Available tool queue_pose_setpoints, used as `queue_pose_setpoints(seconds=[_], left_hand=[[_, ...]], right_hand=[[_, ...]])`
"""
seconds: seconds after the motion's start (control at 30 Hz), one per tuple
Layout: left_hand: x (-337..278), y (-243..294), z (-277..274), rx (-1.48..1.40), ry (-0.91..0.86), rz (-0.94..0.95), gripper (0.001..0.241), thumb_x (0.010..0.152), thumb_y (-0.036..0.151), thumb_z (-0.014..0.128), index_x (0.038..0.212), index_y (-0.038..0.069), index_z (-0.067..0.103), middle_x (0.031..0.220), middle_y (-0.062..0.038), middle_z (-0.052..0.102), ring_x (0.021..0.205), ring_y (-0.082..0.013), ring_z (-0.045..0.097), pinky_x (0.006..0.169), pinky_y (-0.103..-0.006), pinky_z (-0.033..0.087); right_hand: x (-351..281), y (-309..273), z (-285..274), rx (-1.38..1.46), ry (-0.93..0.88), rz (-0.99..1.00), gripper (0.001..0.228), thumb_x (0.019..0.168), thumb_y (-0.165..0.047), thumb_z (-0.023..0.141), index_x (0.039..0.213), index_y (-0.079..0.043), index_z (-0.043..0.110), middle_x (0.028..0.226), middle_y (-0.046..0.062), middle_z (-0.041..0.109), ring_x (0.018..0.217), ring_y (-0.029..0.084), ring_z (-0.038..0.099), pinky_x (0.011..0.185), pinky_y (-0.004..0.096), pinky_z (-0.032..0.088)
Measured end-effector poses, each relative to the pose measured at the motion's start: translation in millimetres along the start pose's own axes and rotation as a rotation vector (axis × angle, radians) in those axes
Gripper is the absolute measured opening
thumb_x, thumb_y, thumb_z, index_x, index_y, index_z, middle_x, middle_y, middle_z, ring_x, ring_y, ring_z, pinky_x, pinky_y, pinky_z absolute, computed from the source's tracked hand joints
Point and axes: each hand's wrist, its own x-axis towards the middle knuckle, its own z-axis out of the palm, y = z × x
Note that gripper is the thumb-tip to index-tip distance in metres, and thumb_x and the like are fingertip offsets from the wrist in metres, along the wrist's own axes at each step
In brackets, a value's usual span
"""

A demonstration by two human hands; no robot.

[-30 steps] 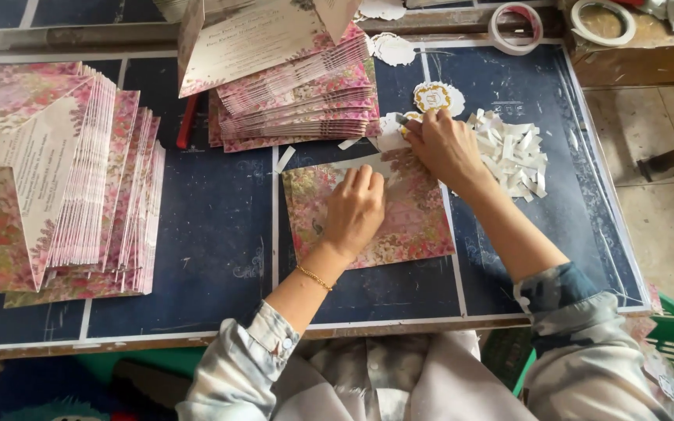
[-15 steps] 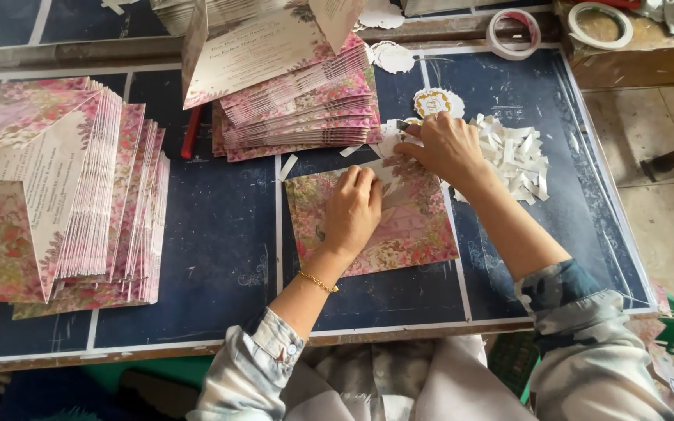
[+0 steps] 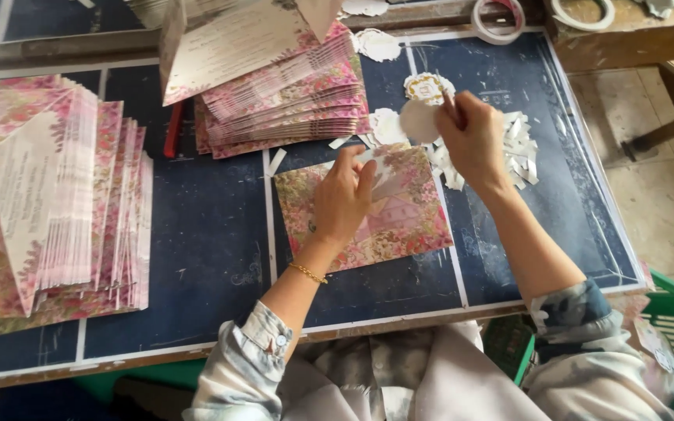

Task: The person sits at a table and decorates stacks of floral-patterned cards by hand. They pick up small, round paper cutouts and place them onto the center of each card, pressing them down to adhere. The person repeatedly picks up a card, applies the cutout, and places the finished card into a growing stack on the left.

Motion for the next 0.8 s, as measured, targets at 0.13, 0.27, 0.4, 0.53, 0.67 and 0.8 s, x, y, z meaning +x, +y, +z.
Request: queue_pose_setpoints(seconds=[0.13,0.27,0.4,0.53,0.67,0.8], left_hand=[[-1,18,-8,-0.244,-0.115,-0.058,0.049,0.098,0.044,0.049,0.136,0.013,0.046,0.102,-0.014,0.068,0.086,-0.0327,0.069,0.077,-0.0459,0.054],[9,-8,8,-0.318,-0.094,-0.107,0.044,0.090,0.011,0.056,0.133,0.018,0.053,0.092,-0.015,0.069,0.084,-0.0338,0.069,0.078,-0.0446,0.056],[10,-45,24,-0.479,0.010,-0.069,0.045,0.084,0.013,0.066,0.128,0.010,0.057,0.118,-0.017,0.062,0.107,-0.0375,0.065,0.083,-0.0437,0.058],[8,3,3,-0.575,-0.053,-0.225,0.039,0.092,0.018,0.065,0.127,0.004,0.054,0.102,-0.012,0.064,0.072,-0.0191,0.067,0.065,-0.0272,0.055],[2,-8,3,-0.418,-0.052,-0.222,0.044,0.096,0.010,0.061,0.140,0.006,0.054,0.090,-0.010,0.072,0.077,-0.0171,0.070,0.076,-0.0261,0.051],[6,-8,8,-0.488,-0.065,-0.272,0.045,0.095,0.006,0.060,0.140,0.006,0.053,0.092,-0.013,0.073,0.071,-0.0184,0.069,0.073,-0.0264,0.052]], right_hand=[[-20,-42,-14,0.760,-0.299,0.443,0.014,0.091,-0.013,0.066,0.080,-0.004,0.064,0.048,0.003,0.049,0.037,0.011,0.050,0.035,0.023,0.038],[-52,3,47,0.438,-0.307,0.183,0.037,0.089,-0.020,0.068,0.106,0.012,0.058,0.073,0.035,0.059,0.072,0.051,0.061,0.059,0.056,0.044],[-62,-41,14,-0.034,-0.294,0.050,0.063,0.084,-0.022,0.067,0.142,-0.011,0.044,0.084,0.023,0.072,0.075,0.042,0.072,0.065,0.057,0.057],[-70,-67,-2,-0.080,-0.391,-0.143,0.054,0.092,-0.021,0.056,0.144,-0.027,0.042,0.106,0.007,0.063,0.078,0.028,0.066,0.048,0.041,0.048],[-70,-83,-12,-0.113,-0.499,-0.113,0.065,0.100,-0.030,0.057,0.155,-0.030,0.024,0.097,0.016,0.054,0.062,0.033,0.060,0.040,0.045,0.042],[-67,-81,-11,-0.123,-0.539,-0.081,0.074,0.097,-0.043,0.058,0.157,-0.033,0.017,0.109,0.018,0.054,0.068,0.023,0.056,0.041,0.032,0.046]])
